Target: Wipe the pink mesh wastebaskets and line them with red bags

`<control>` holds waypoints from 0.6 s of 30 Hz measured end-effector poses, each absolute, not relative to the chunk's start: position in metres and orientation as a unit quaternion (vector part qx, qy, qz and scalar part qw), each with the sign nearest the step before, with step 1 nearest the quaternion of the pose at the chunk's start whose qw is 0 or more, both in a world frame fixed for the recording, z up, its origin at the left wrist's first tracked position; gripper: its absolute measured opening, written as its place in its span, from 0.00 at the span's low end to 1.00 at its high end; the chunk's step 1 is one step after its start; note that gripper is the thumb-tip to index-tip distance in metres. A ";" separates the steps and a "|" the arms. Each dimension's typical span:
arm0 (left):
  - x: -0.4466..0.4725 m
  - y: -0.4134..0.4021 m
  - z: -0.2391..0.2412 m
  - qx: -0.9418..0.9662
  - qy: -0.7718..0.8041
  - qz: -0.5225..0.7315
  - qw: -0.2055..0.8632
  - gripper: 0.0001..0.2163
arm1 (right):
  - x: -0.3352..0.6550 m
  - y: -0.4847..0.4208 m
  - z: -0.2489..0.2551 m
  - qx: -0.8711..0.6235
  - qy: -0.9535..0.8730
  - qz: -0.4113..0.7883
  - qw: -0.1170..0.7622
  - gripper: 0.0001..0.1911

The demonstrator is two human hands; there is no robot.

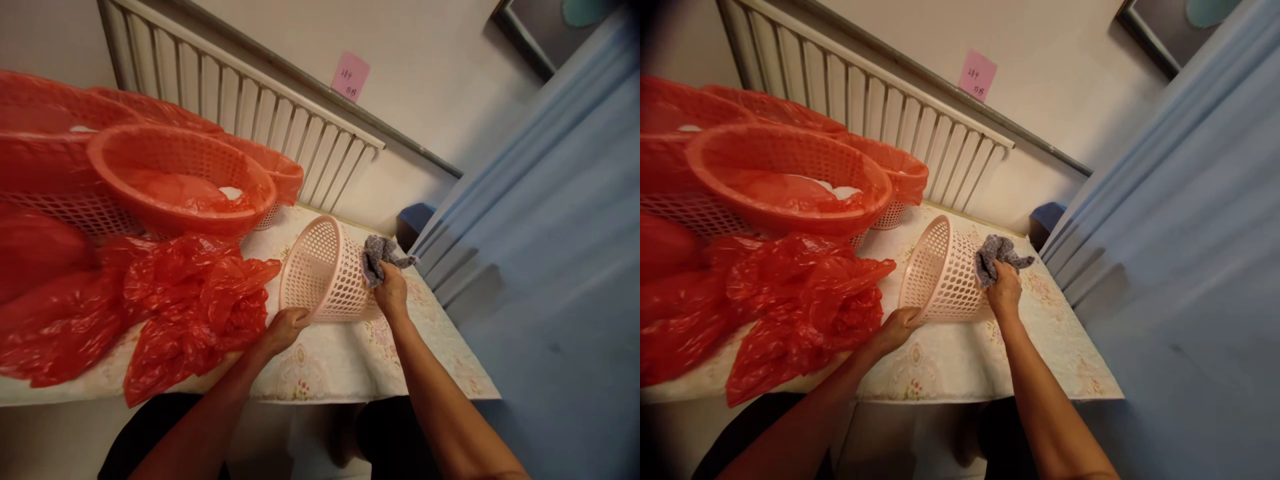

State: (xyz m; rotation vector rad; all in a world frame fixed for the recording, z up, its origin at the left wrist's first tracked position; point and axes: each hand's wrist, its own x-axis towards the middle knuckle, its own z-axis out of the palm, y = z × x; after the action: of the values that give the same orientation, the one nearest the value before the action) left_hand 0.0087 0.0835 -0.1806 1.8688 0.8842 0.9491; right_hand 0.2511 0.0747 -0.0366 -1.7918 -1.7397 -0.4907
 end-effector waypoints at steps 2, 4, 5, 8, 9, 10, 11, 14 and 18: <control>0.006 0.080 -0.177 0.735 0.355 0.379 0.436 0.16 | 0.225 0.068 -0.031 -0.645 -0.680 -0.182 0.296 0.17; 0.004 0.079 -0.176 0.721 0.358 0.383 0.453 0.13 | 0.193 0.057 -0.029 -0.612 -0.709 -0.188 0.296 0.20; 0.003 0.079 -0.175 0.713 0.355 0.388 0.464 0.13 | 0.177 0.051 -0.030 -0.598 -0.719 -0.196 0.293 0.23; 0.000 0.077 -0.175 0.681 0.327 0.422 0.501 0.15 | 0.143 0.035 -0.036 -0.570 -0.737 -0.235 0.277 0.31; 0.000 0.077 -0.175 0.675 0.318 0.431 0.508 0.16 | 0.138 0.032 -0.039 -0.566 -0.740 -0.245 0.268 0.32; -0.001 0.077 -0.175 0.672 0.314 0.436 0.509 0.16 | 0.137 0.031 -0.042 -0.566 -0.741 -0.253 0.258 0.32; -0.002 0.076 -0.174 0.674 0.314 0.437 0.507 0.16 | 0.140 0.031 -0.045 -0.569 -0.740 -0.259 0.249 0.32; -0.001 0.077 -0.175 0.680 0.331 0.429 0.494 0.14 | 0.163 0.035 -0.051 -0.584 -0.731 -0.269 0.227 0.28; 0.001 0.079 -0.176 0.682 0.349 0.428 0.479 0.13 | 0.209 0.039 -0.055 -0.617 -0.711 -0.261 0.214 0.28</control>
State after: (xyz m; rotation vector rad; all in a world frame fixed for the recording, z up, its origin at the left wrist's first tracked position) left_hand 0.0011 0.0792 -0.1759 1.6654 0.8505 1.0435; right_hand 0.2090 0.0387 -0.0554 -1.7103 -1.9727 -0.7244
